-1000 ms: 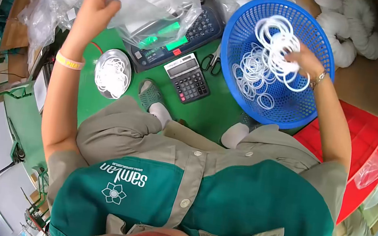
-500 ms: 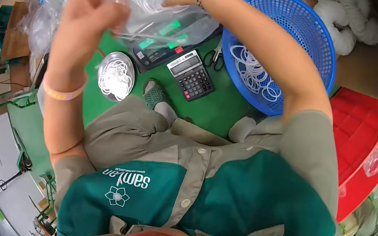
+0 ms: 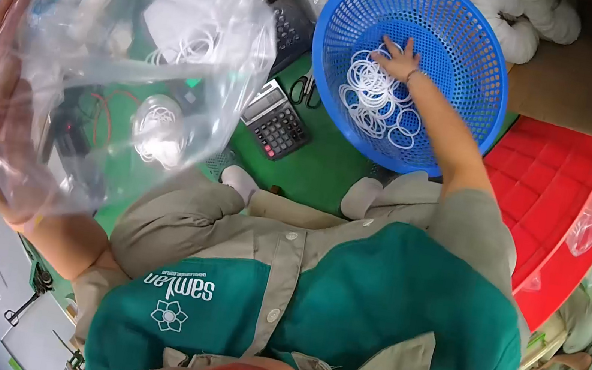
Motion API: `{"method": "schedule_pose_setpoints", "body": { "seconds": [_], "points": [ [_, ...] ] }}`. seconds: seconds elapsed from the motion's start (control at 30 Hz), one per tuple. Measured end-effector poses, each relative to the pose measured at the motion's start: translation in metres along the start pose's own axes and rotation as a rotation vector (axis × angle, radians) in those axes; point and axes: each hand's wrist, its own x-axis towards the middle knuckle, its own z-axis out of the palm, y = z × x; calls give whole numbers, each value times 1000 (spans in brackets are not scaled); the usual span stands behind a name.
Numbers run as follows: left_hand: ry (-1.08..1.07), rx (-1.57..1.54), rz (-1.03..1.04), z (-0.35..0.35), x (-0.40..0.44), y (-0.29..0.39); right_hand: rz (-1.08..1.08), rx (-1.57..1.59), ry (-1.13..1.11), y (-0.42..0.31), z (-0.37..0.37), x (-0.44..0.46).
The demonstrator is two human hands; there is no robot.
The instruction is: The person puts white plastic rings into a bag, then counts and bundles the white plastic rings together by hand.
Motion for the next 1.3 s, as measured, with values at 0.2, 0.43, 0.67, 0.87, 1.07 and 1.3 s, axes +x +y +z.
{"method": "schedule_pose_setpoints", "body": {
  "seconds": [0.2, 0.43, 0.67, 0.87, 1.07, 1.3],
  "points": [
    [-586, -602, -127, -52, 26, -13, -377, -408, -335, -6, 48, -25],
    [-771, -532, -141, -53, 35, -27, -185, 405, -838, -11, 34, -110],
    [-486, -266, -138, -24, 16, -18, -404, 229, -799, -21, 2, -137],
    [-443, -164, -138, -22, 12, -16, -340, 355, -798, -13, -11, -141],
    [-450, 171, 76, -7, -7, -21, -40, 769, -628, 40, -8, -108],
    [-441, -92, -192, 11, -21, -16, -73, 1072, -256, -3, -129, -156]
  ]
}}
